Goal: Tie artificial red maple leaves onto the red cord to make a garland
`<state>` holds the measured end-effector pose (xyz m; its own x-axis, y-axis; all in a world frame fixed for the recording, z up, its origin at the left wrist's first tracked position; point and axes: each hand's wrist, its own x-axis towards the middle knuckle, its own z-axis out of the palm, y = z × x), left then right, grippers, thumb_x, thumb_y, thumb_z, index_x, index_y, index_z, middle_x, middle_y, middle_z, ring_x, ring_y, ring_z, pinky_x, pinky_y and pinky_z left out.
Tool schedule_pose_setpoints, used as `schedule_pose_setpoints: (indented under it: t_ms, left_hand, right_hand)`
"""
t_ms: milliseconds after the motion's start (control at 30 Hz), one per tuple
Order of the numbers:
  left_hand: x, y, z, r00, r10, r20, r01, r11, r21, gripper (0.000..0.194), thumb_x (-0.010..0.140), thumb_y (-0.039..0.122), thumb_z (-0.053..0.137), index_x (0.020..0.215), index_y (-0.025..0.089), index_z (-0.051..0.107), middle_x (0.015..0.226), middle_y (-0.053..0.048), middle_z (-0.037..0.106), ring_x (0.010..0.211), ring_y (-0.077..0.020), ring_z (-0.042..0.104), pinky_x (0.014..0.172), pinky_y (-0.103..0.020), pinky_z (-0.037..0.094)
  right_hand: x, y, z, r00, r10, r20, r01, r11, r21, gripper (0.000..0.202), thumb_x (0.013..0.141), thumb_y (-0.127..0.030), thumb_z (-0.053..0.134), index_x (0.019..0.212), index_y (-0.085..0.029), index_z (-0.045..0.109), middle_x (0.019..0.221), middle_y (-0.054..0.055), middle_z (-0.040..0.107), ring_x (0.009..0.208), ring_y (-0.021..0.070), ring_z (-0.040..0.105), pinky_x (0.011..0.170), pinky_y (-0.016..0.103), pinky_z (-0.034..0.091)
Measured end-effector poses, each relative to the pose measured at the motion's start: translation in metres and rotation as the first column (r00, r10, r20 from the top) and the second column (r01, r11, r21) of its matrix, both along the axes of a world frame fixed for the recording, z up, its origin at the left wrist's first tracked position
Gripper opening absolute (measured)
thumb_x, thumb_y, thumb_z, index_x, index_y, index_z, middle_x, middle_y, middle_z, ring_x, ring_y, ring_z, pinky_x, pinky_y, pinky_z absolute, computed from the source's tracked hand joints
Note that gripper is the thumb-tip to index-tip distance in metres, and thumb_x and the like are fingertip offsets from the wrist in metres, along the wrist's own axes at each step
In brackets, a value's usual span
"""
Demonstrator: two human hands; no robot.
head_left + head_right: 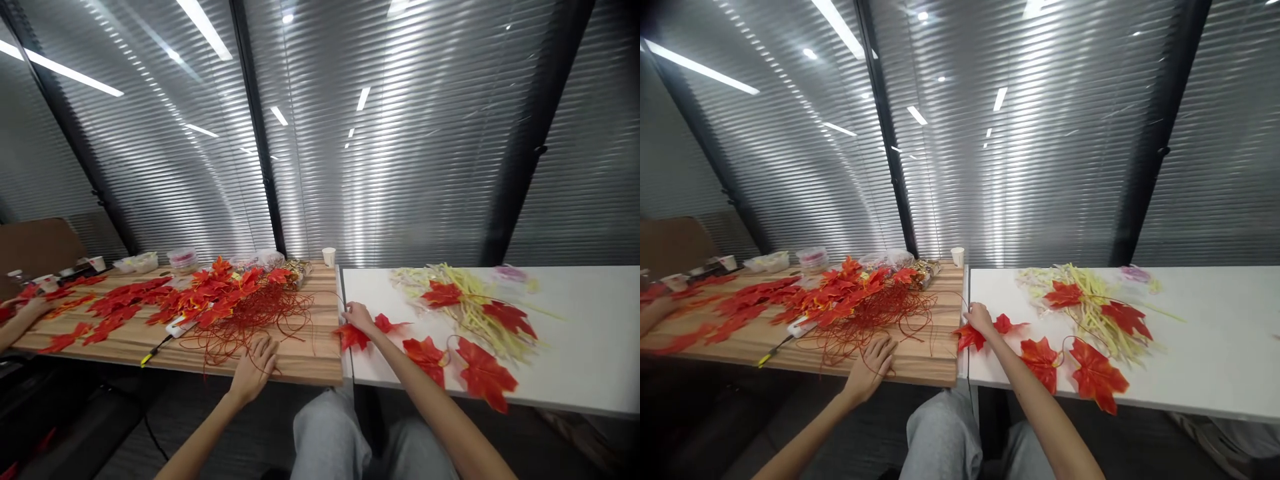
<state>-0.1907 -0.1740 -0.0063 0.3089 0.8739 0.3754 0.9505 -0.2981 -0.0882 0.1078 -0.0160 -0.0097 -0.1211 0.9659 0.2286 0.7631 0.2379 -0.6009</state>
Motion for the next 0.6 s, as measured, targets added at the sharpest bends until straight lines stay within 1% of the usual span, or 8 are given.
schedule_pose_setpoints:
  t_ms: [100, 200, 300, 367, 467, 600]
  left_hand:
    - [0.001, 0.003, -0.003, 1.000, 0.000, -0.014, 0.001, 1.000, 0.022, 0.040, 0.086, 0.033, 0.031, 0.122, 0.023, 0.045, 0.123, -0.008, 0.049, 0.114, -0.0209, 0.040, 0.093, -0.038, 0.035]
    - [-0.002, 0.004, -0.005, 1.000, -0.004, -0.017, 0.004, 1.000, 0.025, 0.040, 0.086, 0.032, 0.032, 0.124, 0.024, 0.043, 0.125, -0.008, 0.048, 0.115, -0.0212, 0.039, 0.093, -0.039, 0.034]
    - [-0.003, 0.004, -0.006, 1.000, 0.003, -0.023, -0.003, 1.000, -0.003, 0.042, 0.086, 0.033, 0.032, 0.126, 0.025, 0.040, 0.126, -0.007, 0.046, 0.117, -0.0216, 0.037, 0.095, -0.041, 0.032]
    - [-0.004, 0.003, -0.006, 1.000, 0.001, -0.025, -0.001, 1.000, -0.019, 0.042, 0.086, 0.033, 0.032, 0.127, 0.025, 0.039, 0.127, -0.007, 0.045, 0.118, -0.0215, 0.036, 0.096, -0.041, 0.031]
    - [-0.004, 0.003, -0.005, 1.000, -0.011, -0.026, 0.010, 0.999, -0.039, 0.043, 0.086, 0.033, 0.032, 0.128, 0.025, 0.037, 0.129, -0.006, 0.044, 0.119, -0.0209, 0.035, 0.098, -0.042, 0.030]
    - [-0.004, 0.002, -0.002, 1.000, 0.014, -0.028, -0.016, 0.997, -0.080, 0.043, 0.086, 0.034, 0.033, 0.128, 0.026, 0.036, 0.131, -0.006, 0.041, 0.120, -0.0206, 0.034, 0.099, -0.042, 0.030]
  right_hand:
    - [-0.004, 0.013, -0.007, 0.999, 0.002, 0.042, -0.001, 1.000, -0.021, 0.011, 0.067, -0.018, 0.056, 0.076, -0.014, 0.062, 0.071, 0.005, 0.063, 0.062, 0.0140, 0.056, 0.051, 0.020, 0.032]
    - [-0.005, 0.022, -0.012, 0.998, 0.014, 0.056, -0.013, 1.000, -0.023, 0.008, 0.067, -0.016, 0.055, 0.068, -0.015, 0.062, 0.065, 0.003, 0.062, 0.058, 0.0124, 0.055, 0.050, 0.019, 0.031]
    - [-0.002, 0.029, -0.014, 0.999, 0.026, 0.041, -0.026, 1.000, -0.003, 0.010, 0.069, -0.018, 0.055, 0.062, -0.015, 0.062, 0.062, 0.003, 0.062, 0.058, 0.0123, 0.055, 0.051, 0.019, 0.030]
    - [0.001, 0.033, -0.013, 1.000, 0.019, 0.018, -0.019, 0.999, 0.026, 0.013, 0.072, -0.021, 0.053, 0.065, -0.015, 0.062, 0.065, 0.004, 0.063, 0.060, 0.0129, 0.055, 0.052, 0.020, 0.031]
    - [0.005, 0.042, -0.009, 1.000, -0.014, -0.028, 0.016, 0.997, 0.072, 0.022, 0.079, -0.027, 0.045, 0.073, -0.015, 0.062, 0.069, 0.006, 0.063, 0.061, 0.0139, 0.056, 0.053, 0.021, 0.032]
    - [0.001, 0.057, -0.005, 0.993, -0.058, -0.101, 0.070, 0.990, 0.120, 0.028, 0.084, -0.028, 0.035, 0.085, -0.015, 0.060, 0.069, 0.006, 0.063, 0.061, 0.0150, 0.057, 0.055, 0.022, 0.034]
